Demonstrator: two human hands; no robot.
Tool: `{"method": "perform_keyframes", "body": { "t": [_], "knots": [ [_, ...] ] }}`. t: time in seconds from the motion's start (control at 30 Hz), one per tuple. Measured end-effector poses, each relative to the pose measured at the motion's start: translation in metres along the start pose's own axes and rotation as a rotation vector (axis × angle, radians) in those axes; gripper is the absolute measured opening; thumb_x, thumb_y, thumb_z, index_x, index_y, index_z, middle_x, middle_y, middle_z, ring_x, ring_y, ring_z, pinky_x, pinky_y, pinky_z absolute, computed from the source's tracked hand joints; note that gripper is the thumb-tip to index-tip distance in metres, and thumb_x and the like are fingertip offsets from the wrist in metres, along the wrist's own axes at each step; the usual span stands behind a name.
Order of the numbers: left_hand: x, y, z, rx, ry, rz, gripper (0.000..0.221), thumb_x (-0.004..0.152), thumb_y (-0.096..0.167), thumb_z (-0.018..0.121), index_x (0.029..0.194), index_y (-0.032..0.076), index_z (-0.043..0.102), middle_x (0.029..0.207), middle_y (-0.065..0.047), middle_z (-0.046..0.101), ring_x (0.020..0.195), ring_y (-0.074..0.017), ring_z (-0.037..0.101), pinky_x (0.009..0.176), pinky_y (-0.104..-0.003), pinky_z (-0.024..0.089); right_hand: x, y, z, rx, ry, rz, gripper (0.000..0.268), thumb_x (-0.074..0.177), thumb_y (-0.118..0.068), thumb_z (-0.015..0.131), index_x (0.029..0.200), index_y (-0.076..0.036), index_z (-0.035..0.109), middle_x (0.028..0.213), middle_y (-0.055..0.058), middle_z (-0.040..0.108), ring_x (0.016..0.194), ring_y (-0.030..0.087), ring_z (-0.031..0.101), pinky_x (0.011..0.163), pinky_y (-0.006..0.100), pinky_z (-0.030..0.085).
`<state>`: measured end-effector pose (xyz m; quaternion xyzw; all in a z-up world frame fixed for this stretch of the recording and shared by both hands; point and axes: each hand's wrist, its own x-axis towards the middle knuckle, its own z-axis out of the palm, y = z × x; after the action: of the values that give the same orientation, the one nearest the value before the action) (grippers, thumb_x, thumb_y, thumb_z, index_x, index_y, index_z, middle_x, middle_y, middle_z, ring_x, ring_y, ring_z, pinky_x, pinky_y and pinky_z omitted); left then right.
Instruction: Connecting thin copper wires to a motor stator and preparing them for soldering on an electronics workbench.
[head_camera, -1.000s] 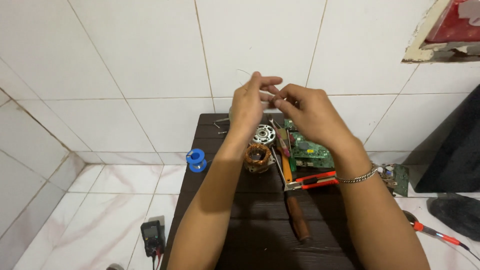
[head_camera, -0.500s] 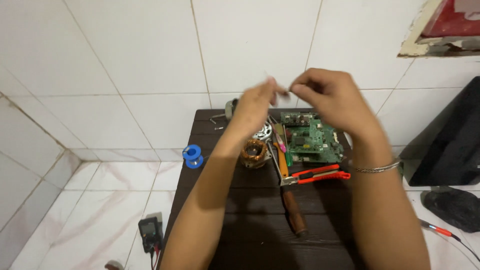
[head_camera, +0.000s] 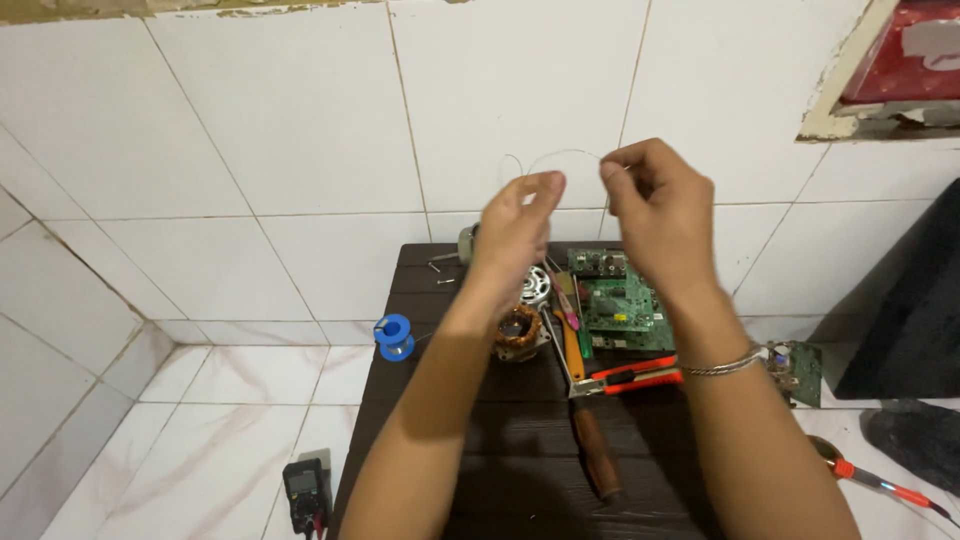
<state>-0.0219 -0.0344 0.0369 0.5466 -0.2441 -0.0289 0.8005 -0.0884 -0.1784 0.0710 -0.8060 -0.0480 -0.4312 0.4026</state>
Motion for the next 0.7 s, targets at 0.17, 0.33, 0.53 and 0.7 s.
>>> {"method": "perform_keyframes", "body": {
  "t": [0.17,0.33,0.53,0.7],
  "knots": [
    [-0.01,0.014,0.024,0.033,0.012,0.025,0.047,0.11,0.04,0.045,0.124,0.001,0.067,0.054,0.009,0.041,0.042,-0.0001,0.035,0.04,-0.015,0.03,-0.013,-0.019,0.016,-0.05,-0.124,-0.072,0.014,0.097,-0.011,0.073,0.107,-0.016,0.08,0.063,0.007,0.068,0.059,0.02,0.061,0.063,0.034,0.05],
    [-0.006,0.005,0.015,0.108,0.196,0.05,0.041,0.109,0.035,0.048,0.108,0.008,0.079,0.053,0.008,0.033,0.047,-0.0011,0.034,0.043,-0.016,0.031,-0.016,-0.035,0.005,-0.147,-0.305,-0.061,0.023,0.093,-0.009,0.07,0.113,-0.013,0.079,0.072,0.012,0.074,0.059,0.028,0.067,0.064,0.041,0.052],
    [-0.008,0.008,0.02,0.12,0.286,0.037,0.04,0.107,0.038,0.051,0.101,0.012,0.081,0.054,0.004,0.041,0.049,-0.0053,0.041,0.045,-0.02,0.035,-0.02,-0.037,0.01,-0.215,-0.289,-0.083,0.026,0.094,-0.013,0.069,0.118,-0.018,0.078,0.078,0.009,0.075,0.064,0.029,0.07,0.064,0.045,0.053],
    [-0.001,-0.003,0.016,0.205,0.335,-0.024,0.047,0.105,0.048,0.048,0.098,0.008,0.073,0.102,-0.014,0.07,0.093,-0.0257,0.062,0.075,-0.035,0.052,-0.022,-0.03,0.022,-0.299,-0.328,-0.083,0.021,0.095,-0.024,0.069,0.114,-0.027,0.076,0.077,0.005,0.075,0.076,0.034,0.073,0.073,0.048,0.056]
  ]
}}
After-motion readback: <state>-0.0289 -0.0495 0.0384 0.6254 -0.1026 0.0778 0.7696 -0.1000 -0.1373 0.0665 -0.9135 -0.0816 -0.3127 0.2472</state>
